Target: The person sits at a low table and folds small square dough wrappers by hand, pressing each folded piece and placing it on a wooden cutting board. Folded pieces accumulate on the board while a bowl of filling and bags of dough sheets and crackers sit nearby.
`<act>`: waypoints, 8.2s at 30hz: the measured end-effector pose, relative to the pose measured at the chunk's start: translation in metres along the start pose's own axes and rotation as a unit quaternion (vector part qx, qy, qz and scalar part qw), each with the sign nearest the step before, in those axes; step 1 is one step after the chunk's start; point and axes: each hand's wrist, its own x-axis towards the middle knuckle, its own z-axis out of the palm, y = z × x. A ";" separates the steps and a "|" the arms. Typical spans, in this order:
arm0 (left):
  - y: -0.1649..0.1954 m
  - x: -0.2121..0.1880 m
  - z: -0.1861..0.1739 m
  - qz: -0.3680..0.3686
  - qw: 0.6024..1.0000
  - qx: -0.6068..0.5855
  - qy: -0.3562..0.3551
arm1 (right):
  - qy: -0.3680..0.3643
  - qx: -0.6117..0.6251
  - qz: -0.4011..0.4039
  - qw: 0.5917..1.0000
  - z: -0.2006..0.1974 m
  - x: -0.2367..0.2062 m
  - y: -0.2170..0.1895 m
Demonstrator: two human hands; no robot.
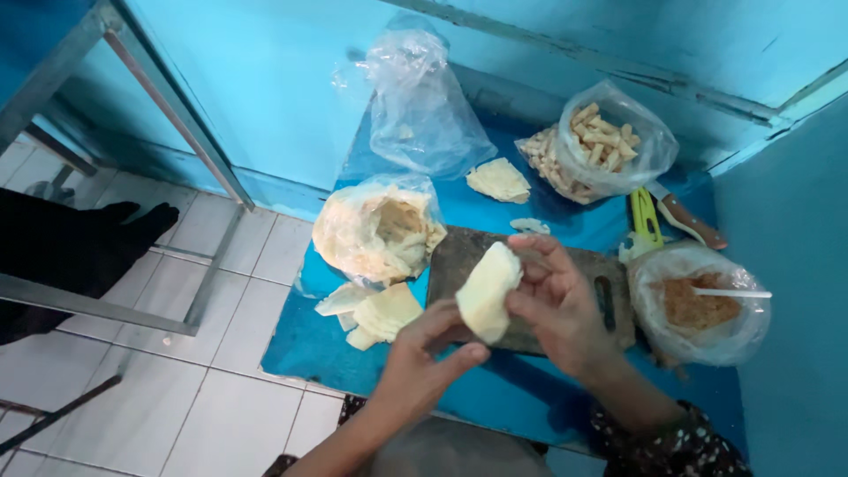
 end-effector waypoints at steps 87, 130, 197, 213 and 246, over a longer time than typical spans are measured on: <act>-0.049 0.002 -0.033 -0.083 0.969 -0.192 0.135 | -0.012 -0.362 0.002 0.932 0.003 0.015 0.041; -0.016 -0.030 -0.055 0.013 0.943 -0.208 0.260 | -0.067 -0.679 -0.290 0.671 0.024 0.016 0.030; -0.046 -0.011 -0.007 0.093 0.986 -0.048 0.132 | 0.036 -0.432 -0.193 0.880 0.008 -0.026 0.068; -0.012 -0.028 -0.083 0.047 0.966 -0.053 0.248 | 0.263 -0.238 -0.145 0.924 -0.038 -0.036 0.017; -0.013 -0.013 -0.029 -0.018 0.994 -0.083 -0.063 | 0.068 0.056 0.206 0.975 -0.002 -0.052 0.023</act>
